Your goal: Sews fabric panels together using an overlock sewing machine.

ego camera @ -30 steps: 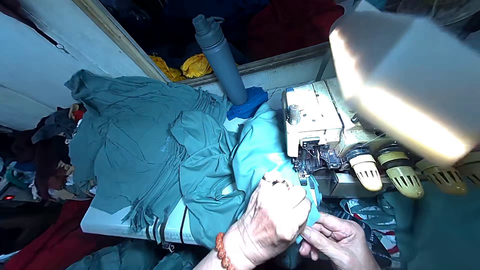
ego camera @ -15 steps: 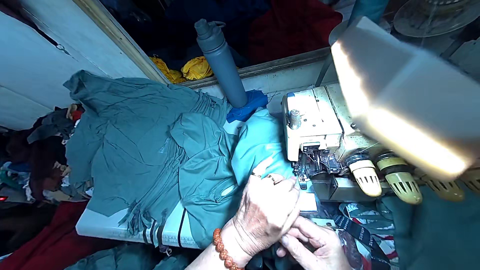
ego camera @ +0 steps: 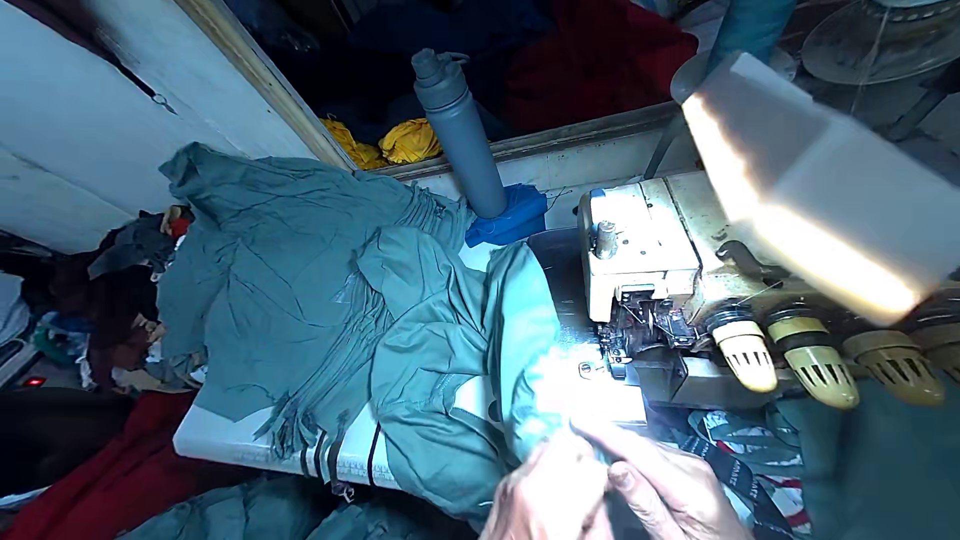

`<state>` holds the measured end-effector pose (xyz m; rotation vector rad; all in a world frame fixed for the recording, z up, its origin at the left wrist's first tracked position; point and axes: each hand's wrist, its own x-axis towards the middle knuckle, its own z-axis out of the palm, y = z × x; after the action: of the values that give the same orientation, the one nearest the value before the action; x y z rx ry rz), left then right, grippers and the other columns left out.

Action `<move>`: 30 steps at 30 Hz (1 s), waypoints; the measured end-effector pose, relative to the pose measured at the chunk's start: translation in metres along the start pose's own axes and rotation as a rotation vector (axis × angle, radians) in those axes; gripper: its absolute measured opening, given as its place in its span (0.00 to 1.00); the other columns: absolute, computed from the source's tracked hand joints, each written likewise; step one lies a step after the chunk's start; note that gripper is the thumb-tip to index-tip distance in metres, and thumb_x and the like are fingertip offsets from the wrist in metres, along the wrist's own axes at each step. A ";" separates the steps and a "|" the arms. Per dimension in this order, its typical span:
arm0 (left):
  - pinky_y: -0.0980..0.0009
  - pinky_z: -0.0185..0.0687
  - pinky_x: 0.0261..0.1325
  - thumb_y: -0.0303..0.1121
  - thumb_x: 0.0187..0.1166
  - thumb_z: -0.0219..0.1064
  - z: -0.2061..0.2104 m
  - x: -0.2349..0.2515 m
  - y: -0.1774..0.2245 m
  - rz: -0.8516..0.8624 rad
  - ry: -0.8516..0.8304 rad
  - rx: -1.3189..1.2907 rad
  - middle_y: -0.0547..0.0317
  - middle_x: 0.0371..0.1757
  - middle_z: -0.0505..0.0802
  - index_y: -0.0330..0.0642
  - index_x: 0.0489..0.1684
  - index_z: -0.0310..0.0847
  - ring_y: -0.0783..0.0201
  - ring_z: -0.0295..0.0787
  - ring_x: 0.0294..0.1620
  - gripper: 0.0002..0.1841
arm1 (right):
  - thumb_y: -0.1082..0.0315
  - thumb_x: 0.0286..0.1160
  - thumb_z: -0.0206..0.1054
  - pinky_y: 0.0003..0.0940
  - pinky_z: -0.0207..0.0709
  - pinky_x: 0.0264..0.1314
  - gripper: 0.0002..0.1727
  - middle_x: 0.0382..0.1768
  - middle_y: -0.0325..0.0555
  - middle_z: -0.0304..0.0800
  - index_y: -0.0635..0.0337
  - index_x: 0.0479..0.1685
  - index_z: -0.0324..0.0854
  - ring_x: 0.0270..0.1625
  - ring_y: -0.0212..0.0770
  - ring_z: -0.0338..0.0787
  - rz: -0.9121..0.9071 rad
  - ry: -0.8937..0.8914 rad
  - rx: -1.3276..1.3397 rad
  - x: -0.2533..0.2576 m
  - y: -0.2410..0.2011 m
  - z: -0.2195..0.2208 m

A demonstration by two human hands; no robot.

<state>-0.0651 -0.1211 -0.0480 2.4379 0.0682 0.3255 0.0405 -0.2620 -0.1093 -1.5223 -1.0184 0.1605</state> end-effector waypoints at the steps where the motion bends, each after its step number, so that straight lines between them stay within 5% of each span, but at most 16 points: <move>1: 0.64 0.88 0.51 0.24 0.78 0.65 -0.002 -0.003 0.003 -0.014 -0.039 -0.027 0.45 0.46 0.94 0.34 0.42 0.93 0.56 0.93 0.50 0.08 | 0.68 0.88 0.58 0.23 0.84 0.60 0.16 0.45 0.52 0.98 0.69 0.53 0.90 0.50 0.30 0.95 -0.004 0.010 -0.011 -0.001 0.002 -0.006; 4: 0.65 0.91 0.59 0.28 0.80 0.60 -0.013 0.005 -0.023 0.004 0.110 0.138 0.54 0.62 0.95 0.42 0.58 0.93 0.63 0.93 0.61 0.16 | 0.74 0.81 0.60 0.12 0.82 0.47 0.13 0.33 0.43 0.96 0.67 0.35 0.92 0.39 0.17 0.90 0.045 0.186 -0.099 -0.008 0.008 -0.031; 8: 0.68 0.88 0.63 0.30 0.82 0.55 -0.027 0.029 -0.063 -0.003 0.109 0.219 0.65 0.78 0.86 0.49 0.76 0.83 0.71 0.89 0.68 0.24 | 0.74 0.80 0.62 0.09 0.79 0.44 0.11 0.31 0.40 0.95 0.70 0.34 0.89 0.36 0.11 0.87 0.070 0.231 -0.103 -0.016 0.002 -0.050; 12: 0.81 0.83 0.37 0.39 0.78 0.67 -0.025 0.040 -0.064 0.012 0.174 0.133 0.63 0.54 0.90 0.47 0.69 0.87 0.79 0.84 0.34 0.21 | 0.75 0.78 0.68 0.11 0.83 0.46 0.06 0.36 0.34 0.97 0.67 0.38 0.89 0.39 0.12 0.89 0.090 0.211 -0.005 -0.022 0.000 -0.047; 13: 0.80 0.82 0.35 0.40 0.77 0.69 -0.023 0.042 -0.063 0.007 0.170 0.144 0.63 0.49 0.89 0.46 0.67 0.88 0.78 0.82 0.32 0.21 | 0.75 0.78 0.68 0.12 0.84 0.46 0.05 0.37 0.33 0.97 0.67 0.41 0.89 0.39 0.13 0.89 0.106 0.211 0.013 -0.022 -0.001 -0.045; 16: 0.78 0.85 0.38 0.37 0.77 0.69 -0.024 0.044 -0.064 0.048 0.209 0.225 0.65 0.37 0.90 0.45 0.41 0.92 0.75 0.87 0.35 0.08 | 0.79 0.74 0.68 0.12 0.84 0.45 0.07 0.38 0.32 0.96 0.70 0.45 0.88 0.38 0.13 0.88 0.136 0.245 0.004 -0.023 -0.002 -0.043; 19: 0.76 0.86 0.37 0.38 0.75 0.69 -0.032 0.042 -0.055 0.091 0.264 0.346 0.67 0.35 0.90 0.47 0.34 0.92 0.73 0.88 0.35 0.08 | 0.78 0.75 0.66 0.11 0.83 0.44 0.05 0.35 0.28 0.95 0.67 0.43 0.87 0.37 0.11 0.87 0.101 0.286 -0.063 -0.022 -0.002 -0.050; 21: 0.67 0.89 0.36 0.43 0.73 0.70 -0.035 0.038 -0.034 0.106 0.181 0.295 0.64 0.45 0.94 0.47 0.47 0.94 0.69 0.92 0.39 0.14 | 0.75 0.79 0.67 0.11 0.82 0.44 0.05 0.37 0.31 0.96 0.64 0.45 0.88 0.38 0.12 0.88 0.045 0.231 -0.042 -0.020 -0.010 -0.050; 24: 0.52 0.89 0.49 0.47 0.76 0.73 -0.036 0.032 0.001 0.151 -0.247 0.035 0.52 0.61 0.95 0.44 0.77 0.80 0.56 0.95 0.51 0.30 | 0.72 0.83 0.67 0.19 0.84 0.58 0.05 0.45 0.35 0.96 0.59 0.49 0.87 0.51 0.20 0.91 -0.106 0.126 0.110 -0.017 -0.021 -0.043; 25: 0.49 0.87 0.45 0.44 0.76 0.73 -0.033 0.031 0.004 0.179 -0.323 0.017 0.48 0.52 0.96 0.41 0.72 0.84 0.52 0.95 0.46 0.27 | 0.72 0.83 0.67 0.22 0.85 0.61 0.06 0.47 0.36 0.95 0.59 0.50 0.87 0.54 0.23 0.92 -0.144 0.128 0.171 -0.015 -0.024 -0.038; 27: 0.53 0.80 0.27 0.35 0.72 0.72 -0.026 0.034 0.000 0.262 -0.278 0.034 0.50 0.26 0.90 0.37 0.34 0.88 0.52 0.90 0.27 0.09 | 0.67 0.80 0.71 0.25 0.84 0.66 0.13 0.57 0.28 0.94 0.51 0.60 0.87 0.61 0.24 0.90 -0.133 0.183 0.259 -0.015 -0.027 -0.026; 28: 0.57 0.76 0.24 0.33 0.74 0.69 -0.026 0.037 0.000 0.287 -0.214 -0.002 0.52 0.20 0.86 0.38 0.25 0.85 0.55 0.86 0.23 0.10 | 0.62 0.77 0.75 0.27 0.82 0.71 0.21 0.64 0.25 0.90 0.47 0.68 0.84 0.66 0.25 0.87 -0.103 0.196 0.290 -0.017 -0.026 -0.019; 30: 0.62 0.81 0.34 0.29 0.78 0.65 -0.030 0.040 0.019 0.283 -0.128 -0.206 0.50 0.26 0.91 0.34 0.29 0.89 0.59 0.90 0.31 0.10 | 0.59 0.69 0.81 0.30 0.79 0.77 0.30 0.66 0.28 0.87 0.52 0.70 0.76 0.70 0.25 0.85 -0.012 0.193 0.291 -0.029 -0.025 -0.006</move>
<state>-0.0342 -0.1122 -0.0055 2.2557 -0.3528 0.2845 0.0140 -0.2892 -0.0990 -1.2415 -0.8116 0.1436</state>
